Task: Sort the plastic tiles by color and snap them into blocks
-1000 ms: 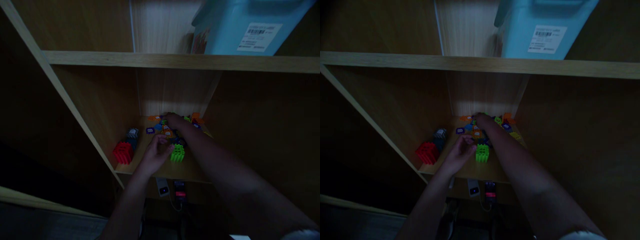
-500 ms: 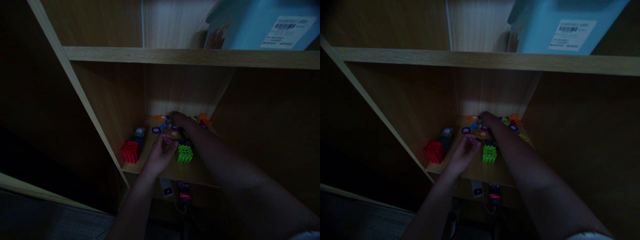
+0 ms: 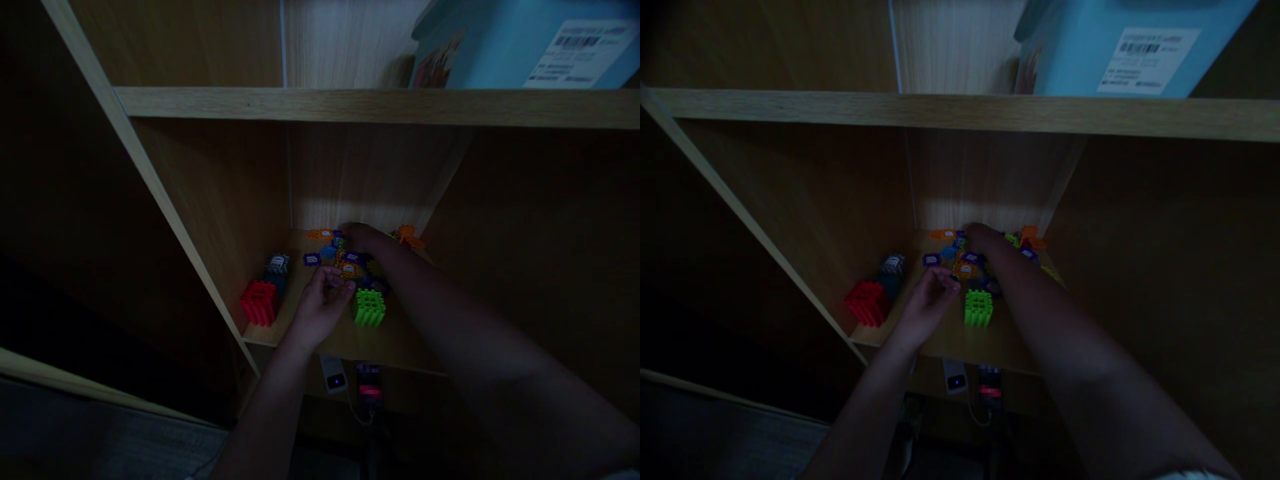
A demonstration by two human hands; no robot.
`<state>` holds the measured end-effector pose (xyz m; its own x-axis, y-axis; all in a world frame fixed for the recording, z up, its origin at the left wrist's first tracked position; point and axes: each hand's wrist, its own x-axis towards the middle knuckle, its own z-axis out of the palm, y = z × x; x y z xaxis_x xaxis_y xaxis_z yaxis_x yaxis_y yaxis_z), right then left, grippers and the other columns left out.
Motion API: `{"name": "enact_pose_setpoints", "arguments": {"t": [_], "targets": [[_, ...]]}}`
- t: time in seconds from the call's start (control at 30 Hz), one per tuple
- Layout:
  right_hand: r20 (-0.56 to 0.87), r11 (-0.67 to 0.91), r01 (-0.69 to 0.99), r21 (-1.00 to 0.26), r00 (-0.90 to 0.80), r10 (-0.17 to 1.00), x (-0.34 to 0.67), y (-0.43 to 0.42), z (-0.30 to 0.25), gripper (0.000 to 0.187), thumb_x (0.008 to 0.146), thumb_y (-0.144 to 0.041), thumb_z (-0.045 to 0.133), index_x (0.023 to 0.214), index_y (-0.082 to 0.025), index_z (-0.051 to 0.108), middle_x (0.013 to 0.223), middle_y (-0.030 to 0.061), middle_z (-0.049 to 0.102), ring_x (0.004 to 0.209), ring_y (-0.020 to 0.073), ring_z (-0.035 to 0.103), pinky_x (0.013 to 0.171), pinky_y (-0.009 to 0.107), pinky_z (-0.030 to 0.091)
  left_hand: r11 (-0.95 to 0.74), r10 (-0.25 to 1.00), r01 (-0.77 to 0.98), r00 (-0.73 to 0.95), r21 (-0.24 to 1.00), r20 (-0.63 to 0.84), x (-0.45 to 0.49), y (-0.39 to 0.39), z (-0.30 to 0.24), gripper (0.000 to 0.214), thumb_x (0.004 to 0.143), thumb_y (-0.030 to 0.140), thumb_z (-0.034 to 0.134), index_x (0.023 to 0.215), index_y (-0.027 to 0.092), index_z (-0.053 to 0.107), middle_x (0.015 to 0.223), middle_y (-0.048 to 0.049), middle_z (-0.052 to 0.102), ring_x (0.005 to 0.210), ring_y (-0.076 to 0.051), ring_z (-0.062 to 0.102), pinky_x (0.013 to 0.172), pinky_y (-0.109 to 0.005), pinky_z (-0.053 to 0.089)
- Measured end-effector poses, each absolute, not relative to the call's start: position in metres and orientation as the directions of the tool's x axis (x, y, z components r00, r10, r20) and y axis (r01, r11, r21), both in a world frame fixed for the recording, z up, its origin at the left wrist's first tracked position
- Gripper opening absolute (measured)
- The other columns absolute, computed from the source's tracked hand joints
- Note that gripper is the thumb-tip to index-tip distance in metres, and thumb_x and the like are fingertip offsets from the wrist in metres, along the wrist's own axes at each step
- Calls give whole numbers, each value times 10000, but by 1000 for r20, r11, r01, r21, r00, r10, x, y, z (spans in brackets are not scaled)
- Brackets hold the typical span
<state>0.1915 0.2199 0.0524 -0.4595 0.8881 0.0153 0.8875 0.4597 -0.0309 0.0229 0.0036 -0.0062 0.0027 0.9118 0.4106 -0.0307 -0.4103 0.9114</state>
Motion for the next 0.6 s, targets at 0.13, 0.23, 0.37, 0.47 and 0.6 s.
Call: {"name": "enact_pose_setpoints", "arguments": {"t": [0.13, 0.23, 0.37, 0.47, 0.6], "targets": [[58, 452, 883, -127, -448, 892, 196, 220, 53, 360, 1046, -403, 729, 1336, -192, 695, 1376, 118, 700, 1174, 264, 715, 1004, 468, 622, -398, 917, -35, -4, 917, 398, 23, 3, -6, 305, 981, 413, 791, 1163, 232, 627, 1029, -49, 698, 1001, -218, 681, 925, -361, 549], [147, 460, 857, -233, -436, 888, 202, 221, 56, 206, 981, -287, 771, 1155, -177, 768, 1233, 102, 788, 1131, 252, 739, 1019, 366, 571, -402, 915, -34, -13, 915, 402, 23, 4, -5, 290, 981, 400, 792, 1147, 227, 629, 1017, -47, 699, 986, -213, 686, 936, -361, 552], [293, 470, 794, -385, -378, 878, 208, 223, 66, 106, 938, -223, 719, 1024, -181, 764, 1070, 83, 828, 1002, 222, 753, 937, 308, 564, -406, 914, -32, -18, 913, 405, 23, 4, -5, 288, 983, 398, 792, 1155, 228, 637, 1038, -54, 711, 996, -215, 697, 942, -362, 561], [404, 475, 740, -476, -295, 866, 214, 220, 73, 108, 946, -280, 692, 1005, -197, 728, 1026, 86, 818, 933, 223, 742, 881, 331, 583, -409, 913, -26, -24, 912, 408, 22, 4, -4, 294, 971, 410, 806, 1138, 229, 644, 1037, -57, 717, 1004, -221, 703, 947, -366, 558], [557, 497, 677, -543, -153, 816, 225, 202, 82, 238, 1015, -383, 580, 1124, -204, 692, 1136, 121, 786, 1024, 250, 725, 932, 389, 586, -407, 913, -23, -29, 913, 407, 22, 4, -2, 293, 967, 430, 800, 1111, 228, 644, 1019, -52, 721, 985, -222, 705, 920, -358, 549]]}}
